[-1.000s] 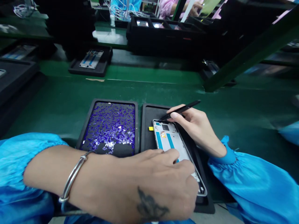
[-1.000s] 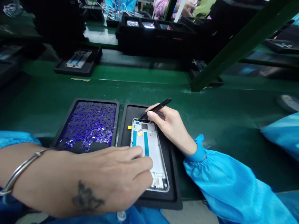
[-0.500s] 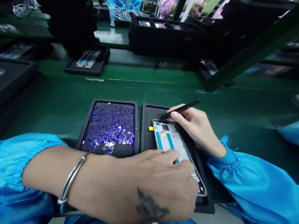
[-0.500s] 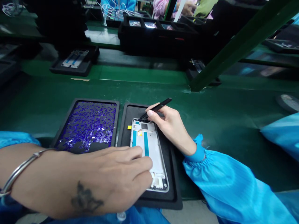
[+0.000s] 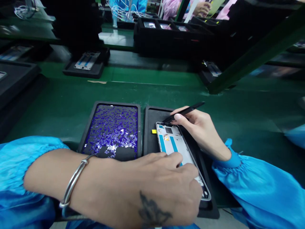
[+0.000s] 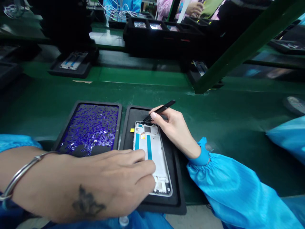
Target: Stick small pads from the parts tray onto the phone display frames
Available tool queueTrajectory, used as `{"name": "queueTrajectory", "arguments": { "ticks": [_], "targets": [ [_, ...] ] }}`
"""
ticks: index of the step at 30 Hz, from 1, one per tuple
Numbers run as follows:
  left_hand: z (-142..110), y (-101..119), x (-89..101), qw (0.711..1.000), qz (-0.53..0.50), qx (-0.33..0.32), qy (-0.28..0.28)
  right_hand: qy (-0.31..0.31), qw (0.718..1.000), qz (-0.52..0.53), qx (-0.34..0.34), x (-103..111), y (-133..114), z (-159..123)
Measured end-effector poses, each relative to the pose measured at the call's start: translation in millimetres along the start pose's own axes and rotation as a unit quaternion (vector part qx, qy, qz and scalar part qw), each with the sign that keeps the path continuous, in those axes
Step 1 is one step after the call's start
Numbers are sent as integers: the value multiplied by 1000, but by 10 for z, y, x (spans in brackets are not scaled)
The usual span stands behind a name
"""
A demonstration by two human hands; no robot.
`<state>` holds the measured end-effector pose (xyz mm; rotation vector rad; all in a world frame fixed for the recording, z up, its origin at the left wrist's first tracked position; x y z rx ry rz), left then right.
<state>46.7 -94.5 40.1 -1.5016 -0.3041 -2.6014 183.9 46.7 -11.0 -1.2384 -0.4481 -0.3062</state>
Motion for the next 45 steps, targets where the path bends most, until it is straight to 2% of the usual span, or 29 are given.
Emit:
{"name": "queueTrajectory", "arguments": {
  "ticks": [21,23,26,30,33,36,38,41,45],
  "targets": [
    [12,-13,92,1000,-2,-17,1,16,999,-19,35,36,-34,-36],
    [22,-13,84,1000,-7,-15,4,42,999,10,15,72,-35,-31],
    [45,-5,15,1000,2,-1,-5,115,988,97,-21,181,-22,-1],
    [46,20,-205,998,34,17,-42,192,964,185,-23,338,-34,45],
    [15,27,-419,995,64,25,-72,216,954,207,-8,416,-77,51],
    [-6,6,-549,992,83,50,-75,222,951,214,2,452,-114,38],
    [-7,11,-542,993,81,60,-62,226,949,220,8,476,-125,32],
    [-9,123,-427,997,37,22,-59,239,944,226,19,530,-132,38],
    [-25,301,-292,992,21,-28,-121,259,935,241,31,615,-155,40]
  ]
}}
Point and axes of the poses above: each hand's wrist, its own z-axis towards the middle knuckle, its own x-axis out of the back of the hand, y = z × x, the point moved 5 cm from there along z, towards the middle knuckle, and after that the axes turned 15 degrees about y, right-handed, at the moved point
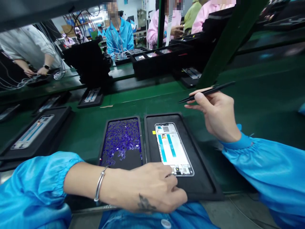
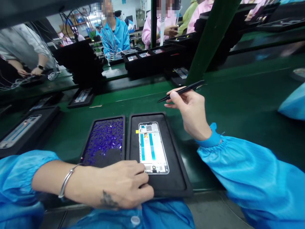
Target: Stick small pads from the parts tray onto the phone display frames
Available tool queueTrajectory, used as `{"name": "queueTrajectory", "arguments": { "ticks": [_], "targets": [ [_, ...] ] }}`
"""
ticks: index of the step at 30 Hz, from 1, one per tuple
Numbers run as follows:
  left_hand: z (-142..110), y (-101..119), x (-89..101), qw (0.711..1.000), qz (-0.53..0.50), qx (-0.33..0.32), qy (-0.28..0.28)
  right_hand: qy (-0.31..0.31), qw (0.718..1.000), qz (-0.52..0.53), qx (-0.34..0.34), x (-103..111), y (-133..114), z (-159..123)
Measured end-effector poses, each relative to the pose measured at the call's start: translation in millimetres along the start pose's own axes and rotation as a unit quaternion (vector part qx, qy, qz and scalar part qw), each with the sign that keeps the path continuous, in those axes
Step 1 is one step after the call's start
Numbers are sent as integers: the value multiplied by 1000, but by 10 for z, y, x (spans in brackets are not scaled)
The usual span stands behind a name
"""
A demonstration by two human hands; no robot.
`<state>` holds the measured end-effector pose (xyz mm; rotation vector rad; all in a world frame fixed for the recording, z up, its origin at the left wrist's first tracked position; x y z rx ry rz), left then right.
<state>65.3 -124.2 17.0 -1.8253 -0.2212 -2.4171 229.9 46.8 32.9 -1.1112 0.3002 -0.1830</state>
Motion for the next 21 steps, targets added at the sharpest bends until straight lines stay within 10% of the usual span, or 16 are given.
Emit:
{"name": "queueTrajectory", "arguments": {
  "ticks": [9,21],
  "targets": [
    [13,-296,-80,996,67,44,-40,35,999,17,25,66,-128,-33],
    [-41,-1831,-64,976,128,173,25,-13,988,-116,102,77,-246,-166]
  ]
}}
Point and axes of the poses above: each hand's wrist, its own z-axis towards the middle knuckle, its own x-axis out of the back of the hand, y = z × x, the point moved 5 cm from there along z, towards the middle knuckle, and after that the axes turned 15 degrees about y, right-handed, at the moved point
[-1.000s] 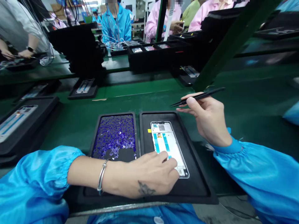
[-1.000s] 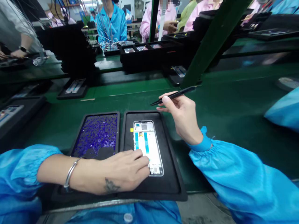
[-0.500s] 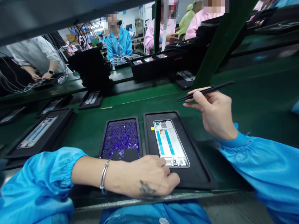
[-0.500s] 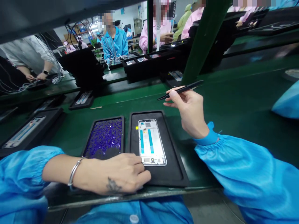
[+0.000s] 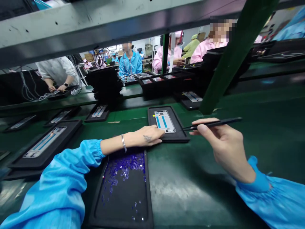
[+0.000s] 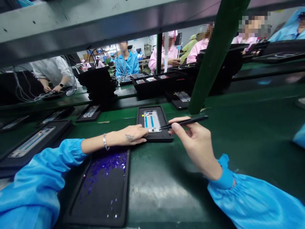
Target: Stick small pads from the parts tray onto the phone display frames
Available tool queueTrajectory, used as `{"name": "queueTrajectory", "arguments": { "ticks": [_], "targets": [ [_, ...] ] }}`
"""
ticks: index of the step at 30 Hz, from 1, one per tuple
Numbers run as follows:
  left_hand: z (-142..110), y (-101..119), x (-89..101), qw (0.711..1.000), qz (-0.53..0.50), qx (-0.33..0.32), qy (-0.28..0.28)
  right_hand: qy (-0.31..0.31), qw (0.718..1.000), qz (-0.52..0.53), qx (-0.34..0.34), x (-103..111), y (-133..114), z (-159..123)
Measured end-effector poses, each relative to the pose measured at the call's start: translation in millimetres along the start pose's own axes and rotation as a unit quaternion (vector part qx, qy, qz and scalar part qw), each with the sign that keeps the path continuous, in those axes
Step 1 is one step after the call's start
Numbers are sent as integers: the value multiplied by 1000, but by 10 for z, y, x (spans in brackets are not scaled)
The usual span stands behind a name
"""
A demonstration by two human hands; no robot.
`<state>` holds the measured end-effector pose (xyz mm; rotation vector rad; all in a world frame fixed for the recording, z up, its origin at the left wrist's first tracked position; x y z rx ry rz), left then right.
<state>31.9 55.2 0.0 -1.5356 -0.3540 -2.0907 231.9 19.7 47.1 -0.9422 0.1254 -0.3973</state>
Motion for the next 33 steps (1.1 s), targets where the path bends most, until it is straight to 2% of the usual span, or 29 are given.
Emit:
{"name": "queueTrajectory", "arguments": {
  "ticks": [5,9,13,18,22,24,27,30,33],
  "targets": [
    [37,-684,-74,995,46,81,20,-75,996,-21,50,-87,9,-108],
    [-32,-1143,-105,988,85,131,11,-114,990,-46,70,-154,119,-170],
    [-102,-1448,-109,980,114,166,-5,-130,984,-68,104,-196,134,-218],
    [-109,-1656,-103,968,149,199,-34,-138,978,-61,147,-260,71,-254],
    [94,-1680,-21,969,165,176,-54,-154,967,-42,196,-328,-3,-336],
    [341,-1622,26,973,167,151,-47,-161,955,-18,248,-325,-90,-420],
    [871,-1427,10,981,155,112,-20,-189,919,-3,346,-282,-240,-579],
    [1436,-1138,-165,988,128,85,10,-204,875,-32,439,-206,-339,-696],
    [1874,-879,-447,991,104,80,30,-187,858,-54,475,-112,-359,-701]
  ]
}}
Point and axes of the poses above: each hand's wrist, its own z-axis towards the middle knuckle, its own x-axis out of the back of the hand, y = z × x, the point moved 5 cm from there along z, towards the middle knuckle, and after that the axes turned 15 degrees about y, right-handed, at the moved point
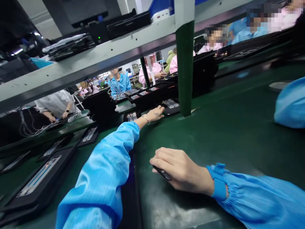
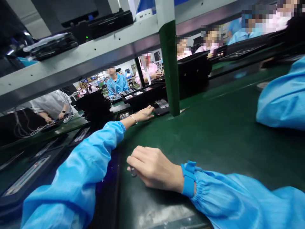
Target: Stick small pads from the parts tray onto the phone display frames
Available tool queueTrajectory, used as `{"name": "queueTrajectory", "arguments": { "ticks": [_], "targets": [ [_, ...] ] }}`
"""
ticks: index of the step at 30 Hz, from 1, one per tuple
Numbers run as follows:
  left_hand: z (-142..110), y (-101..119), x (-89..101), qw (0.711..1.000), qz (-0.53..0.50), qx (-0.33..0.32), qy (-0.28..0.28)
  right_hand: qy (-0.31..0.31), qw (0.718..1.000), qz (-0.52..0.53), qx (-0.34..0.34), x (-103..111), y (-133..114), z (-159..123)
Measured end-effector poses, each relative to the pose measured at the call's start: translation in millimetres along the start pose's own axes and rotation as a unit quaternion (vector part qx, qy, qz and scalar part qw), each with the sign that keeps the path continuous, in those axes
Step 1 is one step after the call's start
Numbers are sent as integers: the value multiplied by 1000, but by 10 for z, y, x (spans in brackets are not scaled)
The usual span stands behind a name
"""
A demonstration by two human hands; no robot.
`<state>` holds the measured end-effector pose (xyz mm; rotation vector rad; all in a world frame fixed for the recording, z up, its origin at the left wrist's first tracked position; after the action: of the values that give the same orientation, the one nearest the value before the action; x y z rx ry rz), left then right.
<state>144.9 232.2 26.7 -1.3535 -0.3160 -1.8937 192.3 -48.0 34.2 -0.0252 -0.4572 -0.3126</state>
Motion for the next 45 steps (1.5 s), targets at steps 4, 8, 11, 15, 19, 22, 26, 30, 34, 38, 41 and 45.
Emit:
{"name": "queueTrajectory", "arguments": {
  "ticks": [4,8,11,15,19,22,26,30,34,38,41,45],
  "targets": [
    [226,229,-296,1000,-15,20,2,9,1000,-14,-11,68,62,-25],
    [180,112,-336,999,-23,32,-7,6,1000,-17,-17,76,81,-25],
    [8,-102,-178,999,-25,37,-8,13,999,-25,-27,84,105,-9],
    [-340,-304,161,999,-27,37,2,34,998,-13,-47,92,157,16],
    [-823,-229,490,999,-45,14,3,73,994,6,-83,137,214,73],
    [-1273,-6,708,998,-62,-12,0,130,981,0,-140,230,295,137],
    [-1875,420,955,996,-70,-47,-7,179,946,-47,-266,317,511,157],
    [-2390,910,1173,994,-76,-72,-16,201,911,-31,-358,307,691,104],
    [-2797,1368,1383,990,-100,-89,-34,190,895,-35,-403,249,774,52],
    [-3049,1666,1513,984,-131,-120,-15,182,887,-30,-423,164,833,6],
    [-3149,1765,1484,979,-161,-124,9,172,891,-29,-419,123,866,-33],
    [-3165,1819,1434,977,-177,-119,20,141,901,-49,-407,59,891,-72]
  ]
}}
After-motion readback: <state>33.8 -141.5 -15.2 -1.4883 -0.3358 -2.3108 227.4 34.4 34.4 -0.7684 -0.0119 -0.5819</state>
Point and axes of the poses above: each hand's wrist, its own z-axis towards the middle knuckle, its own x-axis out of the back of the hand, y = z × x, the point moved 5 cm from there along z, towards the middle knuckle, and after that the axes turned 15 degrees about y, right-handed, at the moved point
